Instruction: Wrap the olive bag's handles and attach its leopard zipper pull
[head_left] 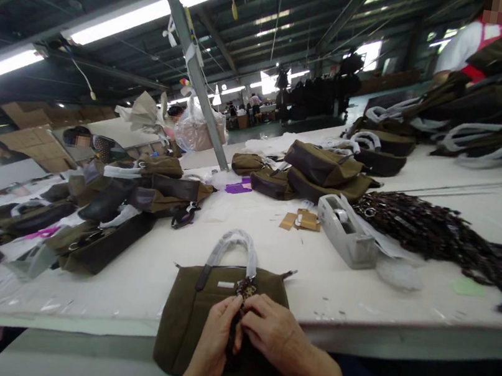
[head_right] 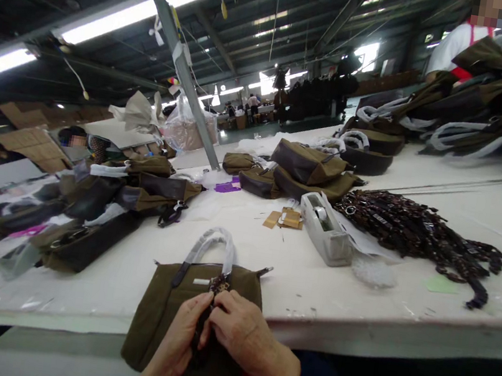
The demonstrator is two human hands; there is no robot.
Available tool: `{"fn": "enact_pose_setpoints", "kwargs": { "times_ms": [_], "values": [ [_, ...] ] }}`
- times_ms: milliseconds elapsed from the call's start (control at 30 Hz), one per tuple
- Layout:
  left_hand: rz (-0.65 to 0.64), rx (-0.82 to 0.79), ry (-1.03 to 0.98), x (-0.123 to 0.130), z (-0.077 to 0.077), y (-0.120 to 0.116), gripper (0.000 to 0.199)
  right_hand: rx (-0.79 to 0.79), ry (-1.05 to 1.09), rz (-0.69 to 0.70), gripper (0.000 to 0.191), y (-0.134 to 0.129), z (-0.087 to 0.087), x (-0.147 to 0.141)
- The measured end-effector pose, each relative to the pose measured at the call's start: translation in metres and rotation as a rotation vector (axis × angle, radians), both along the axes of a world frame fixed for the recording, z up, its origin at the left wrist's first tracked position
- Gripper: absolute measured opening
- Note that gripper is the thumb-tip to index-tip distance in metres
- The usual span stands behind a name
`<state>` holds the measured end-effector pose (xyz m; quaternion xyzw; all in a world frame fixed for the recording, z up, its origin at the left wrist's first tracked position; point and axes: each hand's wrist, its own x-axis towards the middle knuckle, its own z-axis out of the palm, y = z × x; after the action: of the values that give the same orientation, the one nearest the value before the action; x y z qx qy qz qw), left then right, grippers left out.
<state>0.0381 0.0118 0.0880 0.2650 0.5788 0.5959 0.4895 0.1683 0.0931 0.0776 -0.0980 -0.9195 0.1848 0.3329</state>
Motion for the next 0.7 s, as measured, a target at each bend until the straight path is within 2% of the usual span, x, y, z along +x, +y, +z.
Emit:
{"fn": "enact_pose_setpoints", "kwargs": {
  "times_ms": [200, 333, 533, 700],
  "values": [
    [0.022, 0.011, 0.038, 0.003, 0.002, 0.002, 0.037, -0.183, 0.064, -0.033, 0.009, -0.012, 0.006, 0.013],
    [0.012, 0.016, 0.056, 0.005, 0.004, 0.001, 0.038, -0.196, 0.073, -0.121, 0.009, -0.018, 0.004, 0.016],
    [0.005, 0.032, -0.033, 0.005, 0.007, 0.0, 0.038, -0.26, 0.089, -0.214, 0.009, -0.022, -0.004, 0.018],
    [0.0, 0.025, -0.131, 0.0, 0.004, -0.003, 0.037, -0.232, 0.037, -0.29, 0.014, -0.021, 0.002, 0.018]
  ]
}}
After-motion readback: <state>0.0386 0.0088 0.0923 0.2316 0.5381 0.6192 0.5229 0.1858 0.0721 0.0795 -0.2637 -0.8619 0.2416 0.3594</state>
